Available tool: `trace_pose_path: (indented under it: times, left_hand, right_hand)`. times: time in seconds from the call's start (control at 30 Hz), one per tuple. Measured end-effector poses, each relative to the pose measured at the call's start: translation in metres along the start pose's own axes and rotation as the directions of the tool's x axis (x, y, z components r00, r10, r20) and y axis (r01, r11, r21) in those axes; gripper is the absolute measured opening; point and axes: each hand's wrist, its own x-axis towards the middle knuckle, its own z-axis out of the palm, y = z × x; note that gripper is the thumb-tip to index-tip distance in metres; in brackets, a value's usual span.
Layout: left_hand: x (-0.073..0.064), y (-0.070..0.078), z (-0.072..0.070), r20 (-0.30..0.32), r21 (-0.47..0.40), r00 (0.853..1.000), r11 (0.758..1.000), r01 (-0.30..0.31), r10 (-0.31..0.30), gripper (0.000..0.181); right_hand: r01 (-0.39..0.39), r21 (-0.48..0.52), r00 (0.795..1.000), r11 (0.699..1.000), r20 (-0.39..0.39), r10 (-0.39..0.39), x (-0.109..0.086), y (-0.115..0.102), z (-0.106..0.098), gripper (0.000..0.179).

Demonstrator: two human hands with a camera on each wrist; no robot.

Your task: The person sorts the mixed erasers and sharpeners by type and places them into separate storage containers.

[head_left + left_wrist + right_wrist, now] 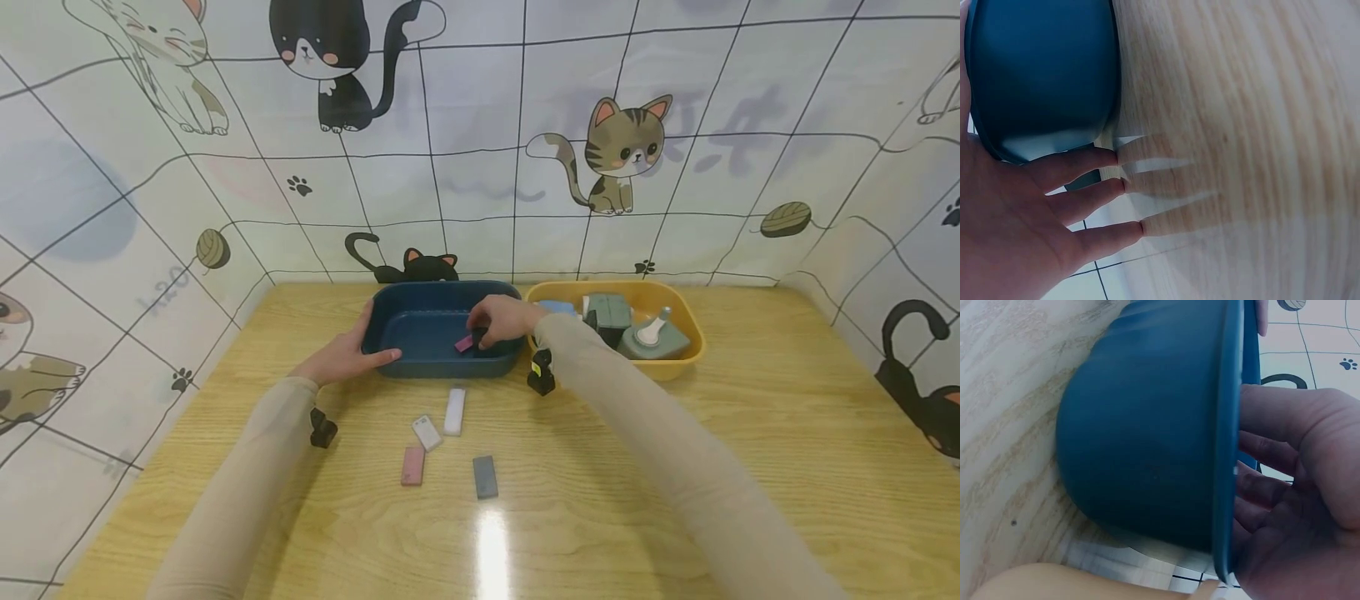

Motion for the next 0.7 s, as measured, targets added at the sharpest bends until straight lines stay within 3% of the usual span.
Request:
trace_pose_path:
  times: [0.7]
  left_hand:
    - [0.001,-0.002,0.001,-0.001,-0.002,1.000,1.000,0.001,-0.001,0.113]
  right_hand:
    - [0.069,0.126,0.995,0.990,-0.078,-0.059,-0.018,0.001,0.003,0.042]
